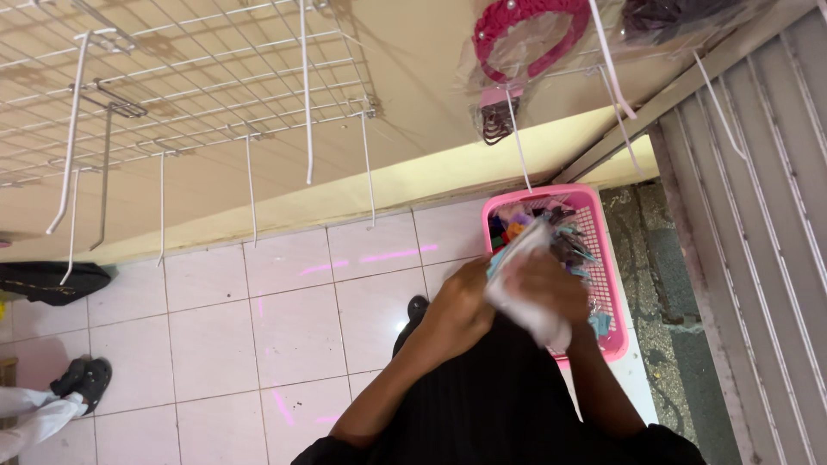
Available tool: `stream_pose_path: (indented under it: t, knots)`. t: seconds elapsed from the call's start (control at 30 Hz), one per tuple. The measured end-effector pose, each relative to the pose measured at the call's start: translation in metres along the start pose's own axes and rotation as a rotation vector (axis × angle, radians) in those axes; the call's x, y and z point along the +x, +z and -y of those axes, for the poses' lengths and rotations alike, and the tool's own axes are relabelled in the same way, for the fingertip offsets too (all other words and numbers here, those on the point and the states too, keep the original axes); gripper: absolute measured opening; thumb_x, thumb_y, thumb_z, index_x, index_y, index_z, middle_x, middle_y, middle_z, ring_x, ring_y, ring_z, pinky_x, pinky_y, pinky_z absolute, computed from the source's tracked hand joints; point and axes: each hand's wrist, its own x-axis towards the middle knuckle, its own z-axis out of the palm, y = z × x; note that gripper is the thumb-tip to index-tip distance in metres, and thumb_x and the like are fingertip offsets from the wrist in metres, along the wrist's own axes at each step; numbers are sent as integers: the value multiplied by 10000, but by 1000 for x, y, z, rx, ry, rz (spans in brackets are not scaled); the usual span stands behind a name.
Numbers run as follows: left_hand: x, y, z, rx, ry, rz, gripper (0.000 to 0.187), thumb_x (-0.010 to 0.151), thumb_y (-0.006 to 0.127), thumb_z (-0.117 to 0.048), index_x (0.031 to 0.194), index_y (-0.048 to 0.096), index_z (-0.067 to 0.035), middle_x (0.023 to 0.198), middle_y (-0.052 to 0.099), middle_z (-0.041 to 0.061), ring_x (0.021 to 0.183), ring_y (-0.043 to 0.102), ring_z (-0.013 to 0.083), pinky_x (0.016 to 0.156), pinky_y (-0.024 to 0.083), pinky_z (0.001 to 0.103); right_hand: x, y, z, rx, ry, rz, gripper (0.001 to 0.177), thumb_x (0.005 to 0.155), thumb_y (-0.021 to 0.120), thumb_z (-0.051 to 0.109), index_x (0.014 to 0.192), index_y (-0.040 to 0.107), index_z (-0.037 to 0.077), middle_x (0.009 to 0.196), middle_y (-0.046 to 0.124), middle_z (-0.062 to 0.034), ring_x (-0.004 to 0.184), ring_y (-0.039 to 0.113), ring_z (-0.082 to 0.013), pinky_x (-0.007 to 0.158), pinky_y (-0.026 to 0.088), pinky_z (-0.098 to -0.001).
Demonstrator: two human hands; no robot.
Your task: The person cleans packaged hair accessories by wiping them with a cloth.
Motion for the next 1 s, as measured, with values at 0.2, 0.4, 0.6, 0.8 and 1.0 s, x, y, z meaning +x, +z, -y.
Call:
stream_pose_path:
  t: [0.2, 0.4, 0.6, 0.8, 1.0]
  knots:
    - [10, -7, -8, -62, -29, 35, 405, 801, 686, 43, 1193, 591, 66, 1122, 660, 270, 1045, 653, 457, 905, 553, 478, -20, 8, 14, 73, -94, -103, 246, 1063, 610, 259, 1101, 727, 46, 1173, 735, -118, 1132, 702, -275, 1110, 475, -445]
    - [1, -13, -20, -70, 19, 32, 463, 844, 644, 82, 1303, 583, 62, 1154, 668, 266, 1054, 665, 464, 895, 559, 475, -6, 1, 11, 286, -302, -48, 483, 1099, 432, 386, 1051, 734, 12, 1110, 738, -144, 1076, 722, -295, 1034, 491, -455]
    - [4, -9, -4, -169, -69, 99, 534, 729, 636, 69, 1259, 566, 63, 1076, 652, 269, 943, 670, 454, 810, 563, 473, 7, -10, 10, 112, -119, -131, 496, 1086, 471, 432, 994, 743, 29, 1067, 775, -136, 1057, 761, -283, 1031, 544, -454]
    - [1, -4, 5, -171, -122, 72, 414, 812, 705, 18, 1212, 600, 45, 1026, 664, 248, 869, 693, 410, 745, 558, 456, -1, -12, 13, -3, 8, -26, 230, 996, 723, 289, 979, 753, 62, 1084, 792, -111, 1079, 771, -256, 1040, 585, -431]
    - [-25, 3, 20, -120, -168, 28, 354, 883, 700, -39, 1223, 623, 23, 1063, 693, 226, 852, 735, 347, 740, 588, 410, 44, -39, 19, 61, 10, -20, 201, 948, 754, 260, 1028, 733, 76, 1114, 763, -84, 1112, 739, -223, 1051, 561, -406]
